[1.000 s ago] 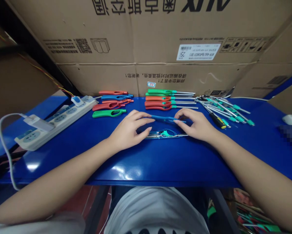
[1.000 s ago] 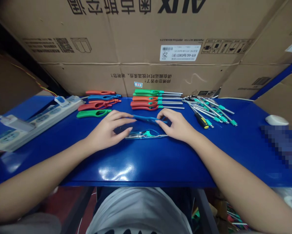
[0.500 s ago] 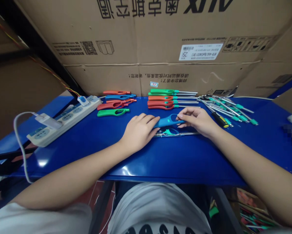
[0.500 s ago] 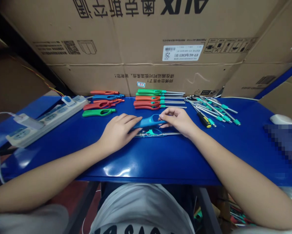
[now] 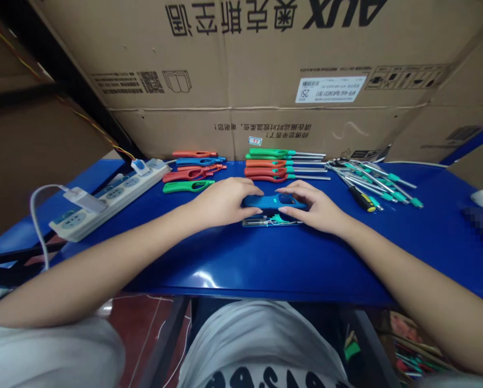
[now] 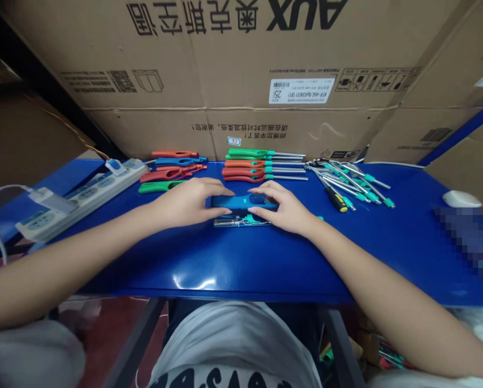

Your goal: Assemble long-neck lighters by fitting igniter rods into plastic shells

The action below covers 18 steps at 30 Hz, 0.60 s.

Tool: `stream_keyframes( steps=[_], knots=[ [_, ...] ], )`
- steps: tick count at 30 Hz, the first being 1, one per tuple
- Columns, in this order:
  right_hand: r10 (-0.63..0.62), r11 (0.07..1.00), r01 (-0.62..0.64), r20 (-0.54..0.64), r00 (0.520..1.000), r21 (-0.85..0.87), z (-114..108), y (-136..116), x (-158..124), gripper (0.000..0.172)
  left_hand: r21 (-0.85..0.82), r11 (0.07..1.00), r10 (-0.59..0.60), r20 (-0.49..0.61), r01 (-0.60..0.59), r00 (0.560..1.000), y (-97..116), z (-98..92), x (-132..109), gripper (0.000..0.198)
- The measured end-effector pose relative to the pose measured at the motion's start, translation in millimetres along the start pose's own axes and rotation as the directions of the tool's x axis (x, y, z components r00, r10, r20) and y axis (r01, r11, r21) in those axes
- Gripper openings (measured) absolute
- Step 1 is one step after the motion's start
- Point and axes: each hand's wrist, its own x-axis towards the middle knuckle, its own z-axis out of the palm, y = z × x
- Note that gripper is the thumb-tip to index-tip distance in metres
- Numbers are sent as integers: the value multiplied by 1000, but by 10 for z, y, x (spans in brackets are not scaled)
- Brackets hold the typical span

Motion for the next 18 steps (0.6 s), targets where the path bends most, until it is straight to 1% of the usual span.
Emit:
stream_keyframes(
  steps=[2, 5, 11, 15, 18],
  knots=[
    [-33, 998, 36, 51, 998, -54, -2, -21, -9, 42, 34, 999, 24, 61, -26, 998, -22, -40, 28, 33],
    [-67, 992, 81, 138, 988, -94, -28, -55, -17, 37, 59, 998, 25, 122, -32, 992, -33, -19, 25, 32],
    [-121, 985, 145, 215, 969, -97, -70, -30, -23, 34, 40, 999, -31, 101, 27, 994, -27, 118, -85, 33],
    [-118, 982, 152, 259, 959, -116, -98, -4, -20, 35, -9, 996, -83, 105, 85, 991, -7, 154, -132, 32],
    [-113, 977, 157, 280, 953, -142, -127, 1, -21, 37, -39, 994, -100, 103, 105, 990, 19, 165, -149, 32]
  ],
)
